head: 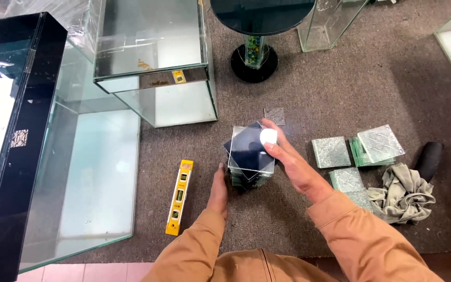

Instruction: The person picks up small square glass tiles from the floor, stacks them into a neat pile, and wipes the stack with a cloth. They then separate the stack into smaller piles and continue handling the tiles.

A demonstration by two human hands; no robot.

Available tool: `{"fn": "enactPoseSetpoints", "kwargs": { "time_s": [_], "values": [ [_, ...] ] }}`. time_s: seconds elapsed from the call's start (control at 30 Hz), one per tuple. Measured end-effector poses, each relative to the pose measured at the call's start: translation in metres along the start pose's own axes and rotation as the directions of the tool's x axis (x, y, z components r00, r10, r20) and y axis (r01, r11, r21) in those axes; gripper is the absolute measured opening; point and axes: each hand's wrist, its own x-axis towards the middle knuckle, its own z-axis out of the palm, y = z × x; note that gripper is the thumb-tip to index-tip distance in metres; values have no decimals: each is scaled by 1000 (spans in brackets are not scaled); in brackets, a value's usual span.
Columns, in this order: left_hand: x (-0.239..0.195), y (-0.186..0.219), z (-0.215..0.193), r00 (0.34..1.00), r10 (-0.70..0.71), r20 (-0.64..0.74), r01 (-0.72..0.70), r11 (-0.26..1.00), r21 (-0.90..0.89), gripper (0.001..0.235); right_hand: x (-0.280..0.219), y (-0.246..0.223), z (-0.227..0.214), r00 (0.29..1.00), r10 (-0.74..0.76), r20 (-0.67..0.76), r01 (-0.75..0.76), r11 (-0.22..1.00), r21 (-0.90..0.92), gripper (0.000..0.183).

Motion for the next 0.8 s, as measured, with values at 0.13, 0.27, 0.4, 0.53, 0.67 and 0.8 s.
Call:
{"fn": "enactPoseSetpoints", "kwargs": {
  "time_s": [0.13, 0.27, 0.4, 0.53, 0.67, 0.8],
  "values": [
    [10, 1, -4, 998, 56, -42, -59, 996, -73, 93, -8, -4, 6, 998, 62, -18, -59, 989, 136, 111],
    [3, 11, -14, 996, 50, -68, -54, 996, -69, 100, 4, 13, -12, 975, 198, -101, -172, 960, 219, 113],
    [-26, 49, 5, 987, 131, -90, -135, 990, -49, 104, 17, 15, 4, 962, 260, -85, -228, 934, 276, 111],
    [-65, 80, 17, 974, 214, -69, -199, 964, 175, 92, 18, 21, 19, 969, 243, -38, -213, 908, 361, 101],
    [-110, 112, 37, 841, 538, 58, -428, 595, 680, 105, 14, 51, -5, 978, 205, -39, -160, 857, 490, 102],
    [-113, 137, 43, 578, 705, 411, -568, -14, 823, 114, -10, 76, -26, 935, 267, -232, -141, 884, 446, 87]
  ]
}}
